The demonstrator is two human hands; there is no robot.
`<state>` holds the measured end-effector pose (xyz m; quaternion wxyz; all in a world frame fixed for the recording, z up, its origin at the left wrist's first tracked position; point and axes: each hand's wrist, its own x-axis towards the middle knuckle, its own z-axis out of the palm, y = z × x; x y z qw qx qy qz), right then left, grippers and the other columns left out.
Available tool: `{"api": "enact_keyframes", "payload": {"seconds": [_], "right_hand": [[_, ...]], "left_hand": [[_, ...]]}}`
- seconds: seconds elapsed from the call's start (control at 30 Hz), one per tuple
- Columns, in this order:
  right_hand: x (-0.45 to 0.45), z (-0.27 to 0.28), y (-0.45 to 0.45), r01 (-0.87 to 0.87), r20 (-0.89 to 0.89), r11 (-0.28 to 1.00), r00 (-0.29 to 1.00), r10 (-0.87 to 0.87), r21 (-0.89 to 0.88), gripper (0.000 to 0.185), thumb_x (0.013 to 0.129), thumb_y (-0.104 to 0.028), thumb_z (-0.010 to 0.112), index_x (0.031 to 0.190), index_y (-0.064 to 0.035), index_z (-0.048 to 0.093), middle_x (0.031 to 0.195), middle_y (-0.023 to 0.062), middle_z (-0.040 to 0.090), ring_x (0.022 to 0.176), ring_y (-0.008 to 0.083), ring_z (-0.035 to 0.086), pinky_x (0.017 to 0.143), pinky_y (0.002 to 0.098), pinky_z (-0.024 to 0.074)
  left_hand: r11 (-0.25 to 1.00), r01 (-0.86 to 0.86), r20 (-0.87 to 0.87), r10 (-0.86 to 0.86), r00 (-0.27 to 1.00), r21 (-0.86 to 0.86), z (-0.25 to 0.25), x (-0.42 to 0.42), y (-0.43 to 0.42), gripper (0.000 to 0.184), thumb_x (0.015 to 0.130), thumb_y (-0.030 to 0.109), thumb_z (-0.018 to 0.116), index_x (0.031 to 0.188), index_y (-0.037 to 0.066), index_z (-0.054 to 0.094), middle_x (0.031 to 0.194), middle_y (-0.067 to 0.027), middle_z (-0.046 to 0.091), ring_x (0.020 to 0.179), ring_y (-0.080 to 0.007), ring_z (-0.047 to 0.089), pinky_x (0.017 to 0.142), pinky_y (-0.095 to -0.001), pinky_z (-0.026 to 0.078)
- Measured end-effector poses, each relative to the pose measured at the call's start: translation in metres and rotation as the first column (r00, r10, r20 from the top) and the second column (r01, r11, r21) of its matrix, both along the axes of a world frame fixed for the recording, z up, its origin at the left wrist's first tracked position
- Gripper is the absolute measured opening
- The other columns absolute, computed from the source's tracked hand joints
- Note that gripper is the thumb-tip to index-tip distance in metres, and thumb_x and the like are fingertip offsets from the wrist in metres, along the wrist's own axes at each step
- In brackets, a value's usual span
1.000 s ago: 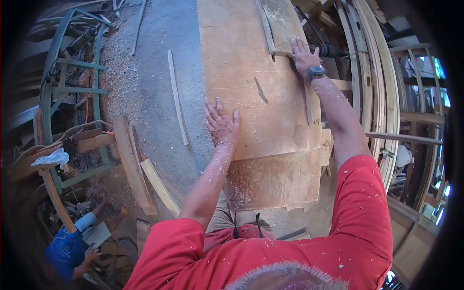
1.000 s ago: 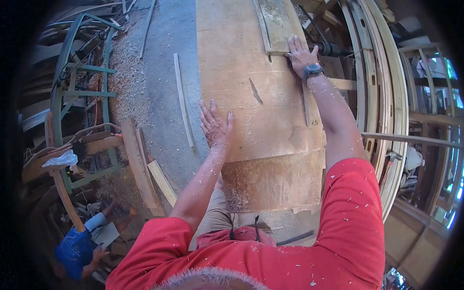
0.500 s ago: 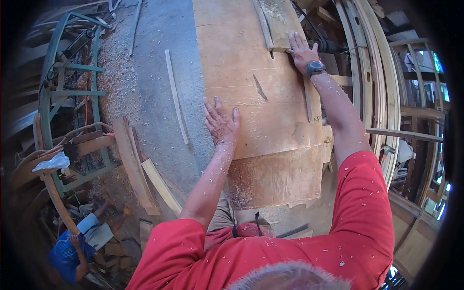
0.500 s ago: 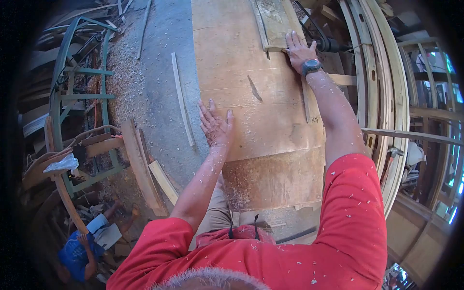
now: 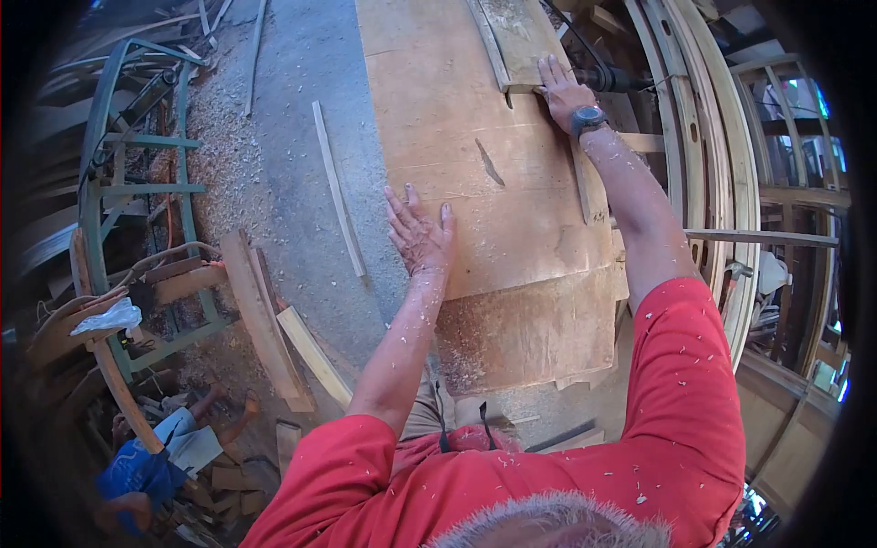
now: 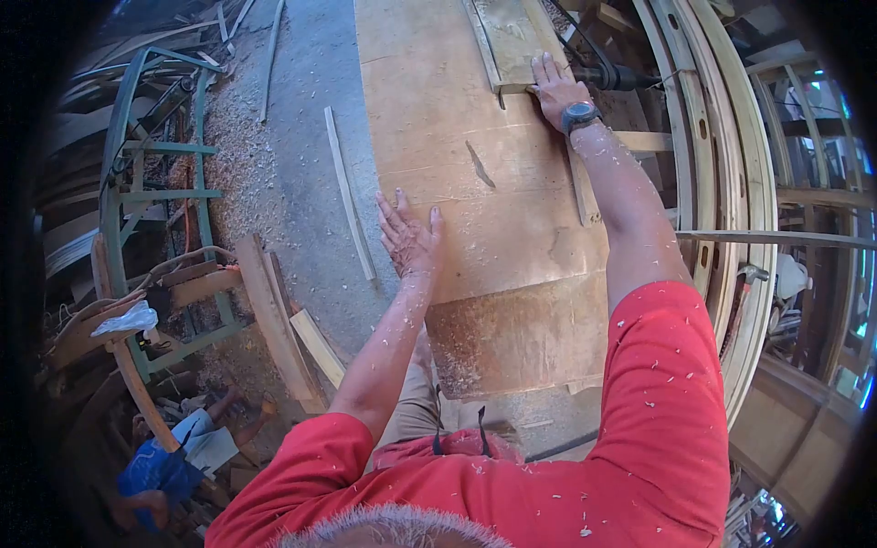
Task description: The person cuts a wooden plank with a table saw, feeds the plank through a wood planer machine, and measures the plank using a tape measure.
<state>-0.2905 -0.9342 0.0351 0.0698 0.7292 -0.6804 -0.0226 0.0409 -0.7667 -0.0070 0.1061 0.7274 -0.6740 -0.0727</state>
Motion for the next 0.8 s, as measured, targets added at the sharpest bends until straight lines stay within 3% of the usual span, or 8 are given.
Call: {"api": "enact_keyframes", "payload": {"seconds": [0.2,0.27,0.5,0.57,0.8], "right_hand": [[-0.002,0.001,-0.003,0.006,0.008,0.996,1.000,-0.006,0.084,0.055,0.100,-0.024,0.044,0.151,-0.0059,0.031,0.156,0.0198,0.035,0.136,0.0331,0.046,0.094,0.0456,0.0550],[-0.005,-0.007,-0.002,-0.047,-0.030,0.999,0.998,0.046,-0.013,0.055,0.100,-0.023,0.044,0.151,-0.0050,0.031,0.155,0.0211,0.034,0.133,0.0341,0.049,0.095,0.0449,0.0544],[-0.008,-0.021,-0.010,-0.072,-0.096,0.995,0.993,0.065,-0.074,0.055,0.102,-0.027,0.042,0.151,-0.0061,0.031,0.155,0.0222,0.033,0.126,0.0363,0.055,0.094,0.0443,0.0546],[-0.008,-0.003,-0.010,-0.033,0.059,0.999,0.998,0.033,0.004,0.056,0.103,-0.032,0.041,0.152,-0.0091,0.029,0.157,0.0201,0.031,0.120,0.0376,0.059,0.091,0.0464,0.0547],[-0.009,0.040,-0.012,0.022,0.154,0.997,0.987,-0.034,0.078,0.056,0.102,-0.036,0.040,0.153,-0.0140,0.030,0.159,0.0160,0.028,0.109,0.0400,0.064,0.088,0.0491,0.0537]], "left_hand": [[1.000,0.004,-0.005,-0.004,1.000,-0.031,-0.002,0.002,0.000,0.079,0.092,0.051,0.056,0.153,0.007,0.030,0.162,-0.0228,0.013,0.142,-0.0398,0.029,0.110,-0.0527,0.032],[1.000,0.002,-0.014,-0.002,1.000,-0.027,0.000,0.001,0.001,0.078,0.092,0.050,0.056,0.153,0.007,0.031,0.162,-0.0226,0.013,0.142,-0.0395,0.029,0.110,-0.0524,0.032],[1.000,-0.001,-0.017,0.001,1.000,-0.015,0.000,0.004,0.003,0.078,0.091,0.049,0.057,0.152,0.007,0.032,0.162,-0.0226,0.014,0.144,-0.0384,0.026,0.109,-0.0515,0.033],[1.000,-0.011,0.003,0.011,1.000,-0.026,0.002,-0.001,0.001,0.079,0.090,0.048,0.058,0.152,0.008,0.033,0.162,-0.0223,0.014,0.145,-0.0381,0.026,0.109,-0.0513,0.034],[0.996,-0.054,0.016,0.055,0.998,-0.065,-0.001,-0.002,-0.002,0.079,0.088,0.048,0.059,0.152,0.009,0.033,0.163,-0.0211,0.015,0.144,-0.0369,0.028,0.109,-0.0501,0.034]]}}
